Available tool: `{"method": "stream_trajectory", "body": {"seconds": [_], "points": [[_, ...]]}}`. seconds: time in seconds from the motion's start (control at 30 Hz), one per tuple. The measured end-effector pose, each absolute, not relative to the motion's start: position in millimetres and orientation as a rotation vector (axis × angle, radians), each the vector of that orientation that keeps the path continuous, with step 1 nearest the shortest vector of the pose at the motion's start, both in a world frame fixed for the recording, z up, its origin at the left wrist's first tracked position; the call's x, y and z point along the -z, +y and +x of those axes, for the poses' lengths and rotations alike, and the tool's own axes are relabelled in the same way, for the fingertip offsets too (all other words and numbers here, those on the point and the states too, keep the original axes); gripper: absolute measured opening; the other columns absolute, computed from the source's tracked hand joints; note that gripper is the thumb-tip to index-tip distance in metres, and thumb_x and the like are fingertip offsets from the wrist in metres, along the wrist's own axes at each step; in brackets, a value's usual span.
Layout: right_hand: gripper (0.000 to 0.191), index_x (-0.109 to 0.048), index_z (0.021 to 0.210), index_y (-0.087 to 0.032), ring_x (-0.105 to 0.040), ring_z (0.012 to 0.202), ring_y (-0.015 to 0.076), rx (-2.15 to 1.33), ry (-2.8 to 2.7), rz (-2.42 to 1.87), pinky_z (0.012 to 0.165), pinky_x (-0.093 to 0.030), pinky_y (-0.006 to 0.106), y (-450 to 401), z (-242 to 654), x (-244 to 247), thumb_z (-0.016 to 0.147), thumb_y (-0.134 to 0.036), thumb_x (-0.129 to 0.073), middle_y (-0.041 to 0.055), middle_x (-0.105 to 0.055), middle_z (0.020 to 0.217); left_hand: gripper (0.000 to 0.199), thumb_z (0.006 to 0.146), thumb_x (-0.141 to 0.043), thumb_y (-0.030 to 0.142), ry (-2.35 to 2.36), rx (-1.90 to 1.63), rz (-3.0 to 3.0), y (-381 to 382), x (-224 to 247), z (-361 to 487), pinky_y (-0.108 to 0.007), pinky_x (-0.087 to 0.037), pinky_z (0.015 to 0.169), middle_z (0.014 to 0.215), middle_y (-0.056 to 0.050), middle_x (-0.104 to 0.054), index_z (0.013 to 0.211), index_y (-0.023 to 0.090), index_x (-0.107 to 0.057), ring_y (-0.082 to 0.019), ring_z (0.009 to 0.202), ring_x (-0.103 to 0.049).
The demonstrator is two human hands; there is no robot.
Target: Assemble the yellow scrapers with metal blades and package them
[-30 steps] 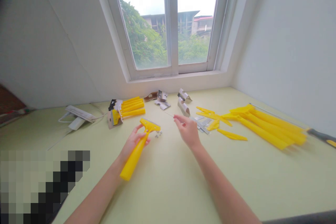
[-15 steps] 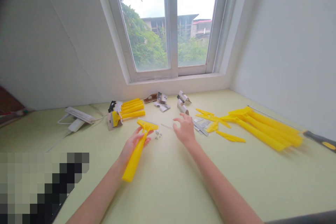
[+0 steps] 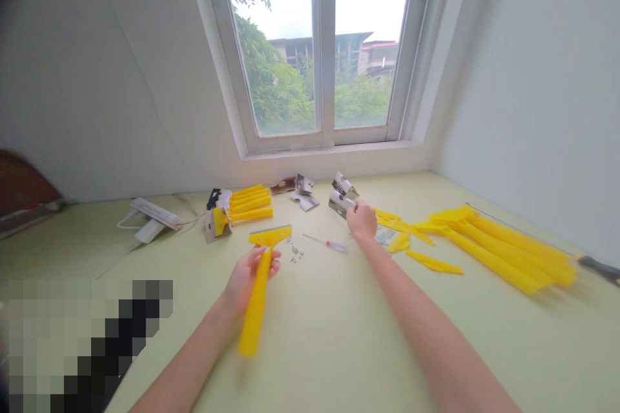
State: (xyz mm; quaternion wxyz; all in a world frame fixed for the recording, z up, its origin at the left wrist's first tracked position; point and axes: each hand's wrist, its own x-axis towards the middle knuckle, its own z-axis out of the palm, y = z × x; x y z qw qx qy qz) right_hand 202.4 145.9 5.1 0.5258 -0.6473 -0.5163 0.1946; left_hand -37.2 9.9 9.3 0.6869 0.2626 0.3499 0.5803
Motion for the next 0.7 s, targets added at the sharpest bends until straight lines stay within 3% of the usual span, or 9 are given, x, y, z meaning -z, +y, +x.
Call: {"method": "stream_trajectory", "body": {"seconds": [0.1, 0.23, 0.43, 0.57, 0.7], "points": [[0.019, -0.057, 0.078, -0.016, -0.06, 0.077, 0.0226, -0.603, -1.133, -1.45, 0.066, -0.048, 0.034, 133, 197, -5, 0.069, -0.018, -0.04, 0.0079, -0.062, 0.071, 0.009, 0.077, -0.049, 0.017, 0.749, -1.471, 0.438, 12, -13, -40, -0.021, -0.047, 0.061, 0.074, -0.006, -0.061, 0.084, 0.012, -0.053, -0.01, 0.062, -0.057], [0.014, -0.055, 0.074, -0.019, -0.063, 0.069, 0.0164, -0.869, -1.131, -1.271, 0.06, -0.053, 0.029, 99, 178, -4, 0.067, -0.017, -0.043, 0.0042, -0.065, 0.073, 0.016, 0.081, -0.046, 0.014, 0.556, -1.671, 0.372, 16, -15, -46, -0.022, -0.049, 0.069, 0.077, -0.004, -0.058, 0.092, 0.014, -0.056, -0.01, 0.07, -0.057], [0.03, -0.055, 0.093, -0.023, -0.061, 0.09, 0.0166, -1.675, -1.082, -0.65, 0.082, -0.049, 0.033, 49, 153, -10, 0.065, -0.014, -0.05, 0.002, -0.063, 0.099, 0.02, 0.082, -0.042, 0.01, 0.465, -1.775, 0.373, 19, -17, -54, -0.025, -0.049, 0.077, 0.087, -0.005, -0.06, 0.092, 0.013, -0.059, -0.011, 0.08, -0.058], [0.026, -0.053, 0.089, -0.022, -0.062, 0.088, 0.0191, -1.804, -0.995, -0.648, 0.082, -0.047, 0.039, 40, 146, -5, 0.064, -0.014, -0.051, 0.0013, -0.064, 0.091, 0.022, 0.083, -0.041, 0.01, 0.484, -1.829, 0.319, 20, -19, -60, -0.029, -0.049, 0.083, 0.091, -0.007, -0.062, 0.096, 0.012, -0.059, -0.014, 0.09, -0.059], [0.021, -0.052, 0.081, -0.019, -0.063, 0.079, 0.0181, -1.785, -0.862, -0.766, 0.074, -0.049, 0.035, 41, 142, 1, 0.061, -0.012, -0.053, 0.0013, -0.062, 0.077, 0.026, 0.084, -0.038, 0.011, 0.444, -1.791, 0.301, 21, -19, -60, -0.031, -0.049, 0.082, 0.089, -0.007, -0.063, 0.101, 0.013, -0.058, -0.015, 0.09, -0.06]]}}
